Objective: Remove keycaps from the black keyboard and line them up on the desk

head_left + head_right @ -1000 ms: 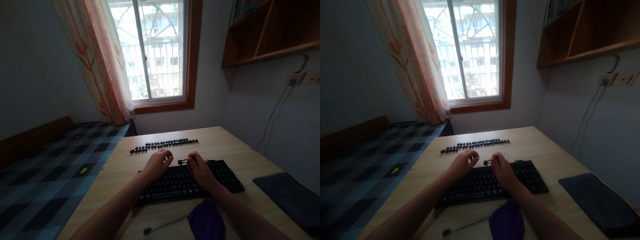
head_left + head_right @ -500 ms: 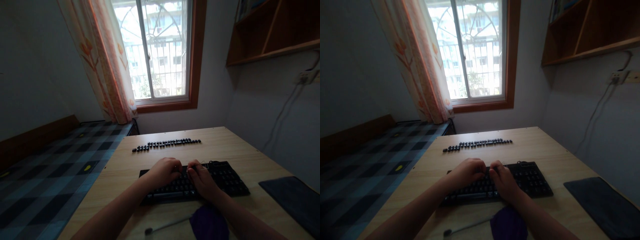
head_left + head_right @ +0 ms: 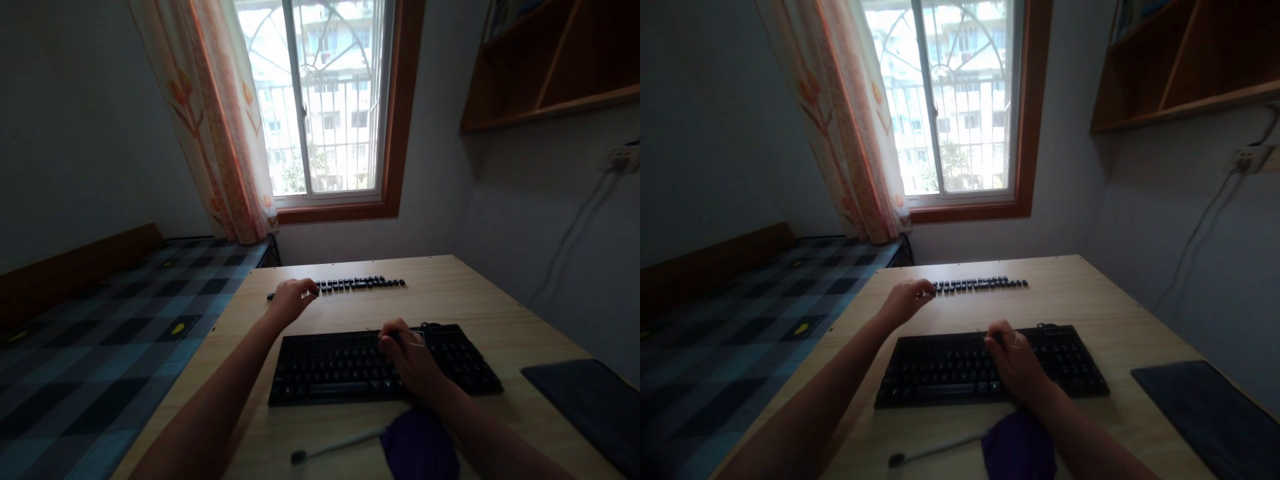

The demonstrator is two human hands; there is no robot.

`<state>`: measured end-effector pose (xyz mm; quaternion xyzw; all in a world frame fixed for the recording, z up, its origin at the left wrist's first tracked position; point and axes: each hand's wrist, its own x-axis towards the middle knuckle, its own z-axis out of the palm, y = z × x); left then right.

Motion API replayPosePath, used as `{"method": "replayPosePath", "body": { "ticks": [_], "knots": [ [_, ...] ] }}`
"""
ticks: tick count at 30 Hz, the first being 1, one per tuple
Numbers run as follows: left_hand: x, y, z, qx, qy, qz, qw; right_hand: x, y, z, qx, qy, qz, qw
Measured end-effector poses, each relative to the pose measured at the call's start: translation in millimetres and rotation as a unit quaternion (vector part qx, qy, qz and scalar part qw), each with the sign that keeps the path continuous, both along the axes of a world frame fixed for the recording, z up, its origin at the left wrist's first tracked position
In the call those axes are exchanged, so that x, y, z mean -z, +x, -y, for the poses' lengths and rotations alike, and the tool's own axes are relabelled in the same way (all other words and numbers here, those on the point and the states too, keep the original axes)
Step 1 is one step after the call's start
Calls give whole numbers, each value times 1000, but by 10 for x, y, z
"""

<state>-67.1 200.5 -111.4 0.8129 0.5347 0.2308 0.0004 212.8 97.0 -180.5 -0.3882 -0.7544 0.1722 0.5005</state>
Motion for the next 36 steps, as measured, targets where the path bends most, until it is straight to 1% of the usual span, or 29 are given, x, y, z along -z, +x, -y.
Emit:
{"method": "replayPosePath", "body": {
  "ticks": [1,2,3,5,7,10,12,18,25,32,36],
  "knots": [
    [82,-113,-95,-29,21,-16,999,-6,5,-2,2,13,11,1000],
    [173,-215,-174,-42,34,-27,998,-10,9,-3,4,26,19,999],
    [266,-302,-234,-43,38,-34,998,-13,14,-3,5,38,26,999],
    [443,-425,-306,-23,39,-49,998,-14,21,-1,8,56,32,998],
    [583,-481,-331,-5,41,-63,997,-11,25,1,14,65,34,997],
    [696,-481,-334,4,52,-58,997,-5,21,-1,19,71,37,997],
    [722,-463,-333,4,60,-48,997,0,17,-4,16,73,40,996],
    [728,-459,-337,-1,92,-35,995,11,39,-8,22,83,51,995],
    [775,-490,-397,-56,124,-37,990,-20,40,-4,19,83,55,995],
    [820,-506,-464,-85,109,-55,989,-23,26,5,12,70,60,996],
    [831,-519,-481,-88,98,-61,989,-14,6,4,8,54,67,996]
  ]
}}
